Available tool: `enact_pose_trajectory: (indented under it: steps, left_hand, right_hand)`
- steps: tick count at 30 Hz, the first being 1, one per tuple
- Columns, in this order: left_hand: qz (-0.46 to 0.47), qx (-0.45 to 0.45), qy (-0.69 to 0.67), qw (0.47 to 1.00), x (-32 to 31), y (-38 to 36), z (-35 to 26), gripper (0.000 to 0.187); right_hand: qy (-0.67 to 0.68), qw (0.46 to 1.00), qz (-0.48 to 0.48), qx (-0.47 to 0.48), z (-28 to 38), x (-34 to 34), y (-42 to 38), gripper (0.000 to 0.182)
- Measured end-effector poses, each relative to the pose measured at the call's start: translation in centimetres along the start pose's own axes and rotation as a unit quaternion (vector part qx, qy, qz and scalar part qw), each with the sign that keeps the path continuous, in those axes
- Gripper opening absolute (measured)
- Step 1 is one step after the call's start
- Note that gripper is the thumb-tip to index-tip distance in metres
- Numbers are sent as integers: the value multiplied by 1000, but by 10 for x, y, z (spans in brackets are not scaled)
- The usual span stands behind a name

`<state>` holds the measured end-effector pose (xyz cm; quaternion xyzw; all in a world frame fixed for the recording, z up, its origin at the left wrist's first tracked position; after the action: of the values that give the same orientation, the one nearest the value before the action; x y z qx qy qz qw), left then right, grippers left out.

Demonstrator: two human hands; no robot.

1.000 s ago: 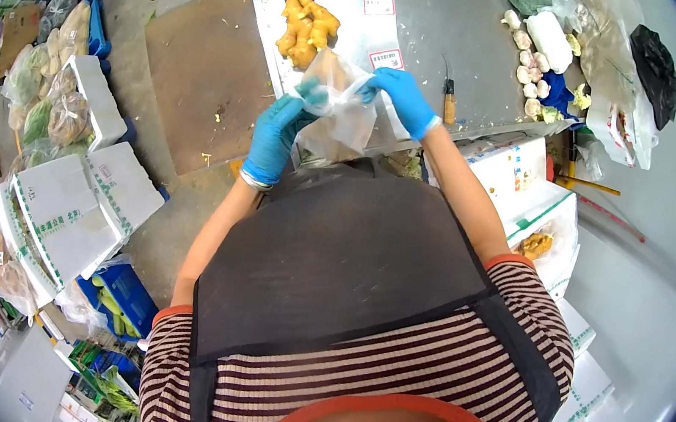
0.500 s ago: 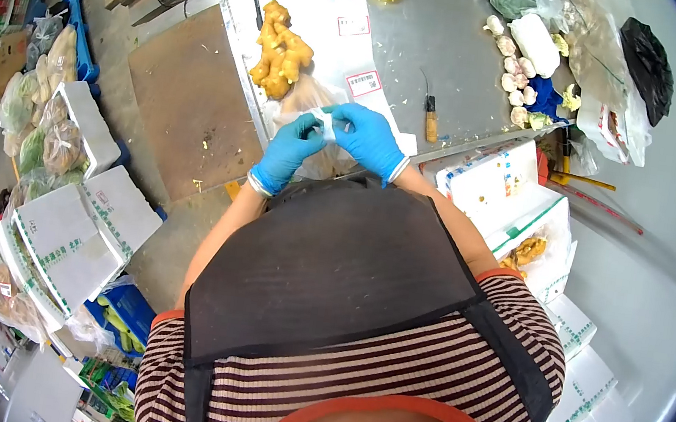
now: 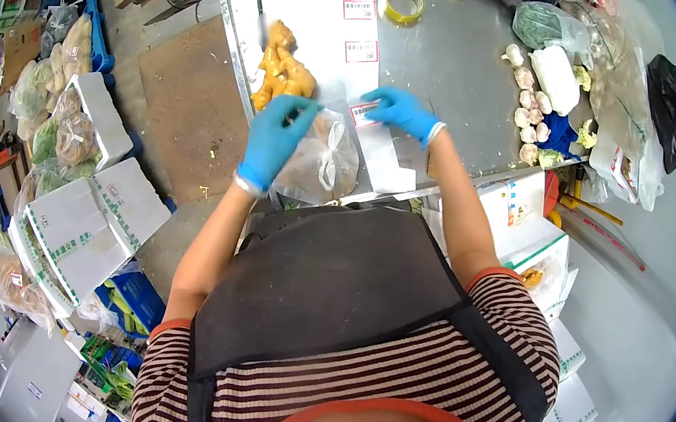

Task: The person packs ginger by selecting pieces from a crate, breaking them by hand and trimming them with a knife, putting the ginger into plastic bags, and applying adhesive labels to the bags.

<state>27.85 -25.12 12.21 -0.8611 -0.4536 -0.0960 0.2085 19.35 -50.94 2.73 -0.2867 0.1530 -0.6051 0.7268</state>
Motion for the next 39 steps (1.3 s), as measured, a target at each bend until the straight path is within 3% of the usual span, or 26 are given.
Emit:
enact_pose_trajectory:
  steps: [3,6,7,9,12,13,14,15,17,18,19,21,24,25,28,31,33,35,37,39]
  left_hand:
    - [14,45,-103,994,-30,56,46,30]
    - [61,221,-160,960,-74,103,85,52]
    - [37,212,-108,971,-84,109,82,60]
    - [-11,191,1,981,-100,118,66,75]
    - [-31,256,11,966,-104,123,49,87]
    - [-66,229,49,970,-111,125,57,74]
    - [9,245,21,969,-115,131,72,65]
    - [85,259,-8,962,-116,138,89,57]
    - [141,336,-218,905,-118,134,91,24]
    - [116,319,-242,909,-121,129,90,22]
    - [89,302,-264,912,-124,123,85,20]
    - [68,261,-250,930,-126,120,88,20]
    - [103,213,-218,947,-122,115,69,24]
    - [121,177,-205,955,-119,115,64,28]
    - [123,114,-166,972,-112,115,65,32]
    - [114,109,-173,972,-104,115,76,36]
    - [128,121,-158,972,-87,105,56,39]
    - [69,114,-132,982,-76,98,64,42]
    - [-14,69,-35,997,-60,79,65,48]
    - [-19,-16,152,988,-35,31,14,53]
  right_hand:
    - [42,970,-238,-39,-18,26,19,63]
    - [-76,927,-366,-15,-36,10,60,64]
    - [-47,939,-337,-51,-26,4,64,56]
    - [56,945,-320,19,-53,0,87,50]
    - [197,947,-250,44,-60,6,90,40]
    - [268,937,-222,31,-50,9,76,40]
    - [337,921,-193,17,-41,13,62,40]
    - [319,932,-175,9,-36,17,50,39]
    - [251,943,-214,40,-46,15,48,39]
    - [214,947,-231,56,-50,14,49,40]
    - [57,942,-316,95,-42,16,44,39]
    - [-256,840,-451,158,-7,18,23,37]
    - [-435,787,-337,277,30,26,19,33]
    - [-464,786,-306,271,34,24,22,29]
    - [-476,813,-237,238,39,29,34,23]
    - [-299,888,-293,189,21,37,48,19]
    - [-94,898,-401,151,1,51,53,24]
    - [-87,834,-536,95,-6,77,41,25]
    - [67,726,-670,140,-6,86,22,19]
    - [50,717,-669,191,14,74,1,15]
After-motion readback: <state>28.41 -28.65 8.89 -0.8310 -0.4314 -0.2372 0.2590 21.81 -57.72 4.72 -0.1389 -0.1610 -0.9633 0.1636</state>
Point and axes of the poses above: each hand's wrist, its own y-axis towards the middle knuckle, its own x-axis out of the back of the hand, z = x × y, the point moved 1 cm from there along y, towards the middle knuckle, and after that the axes turned 3 degrees about x, right-handed, at the moved point
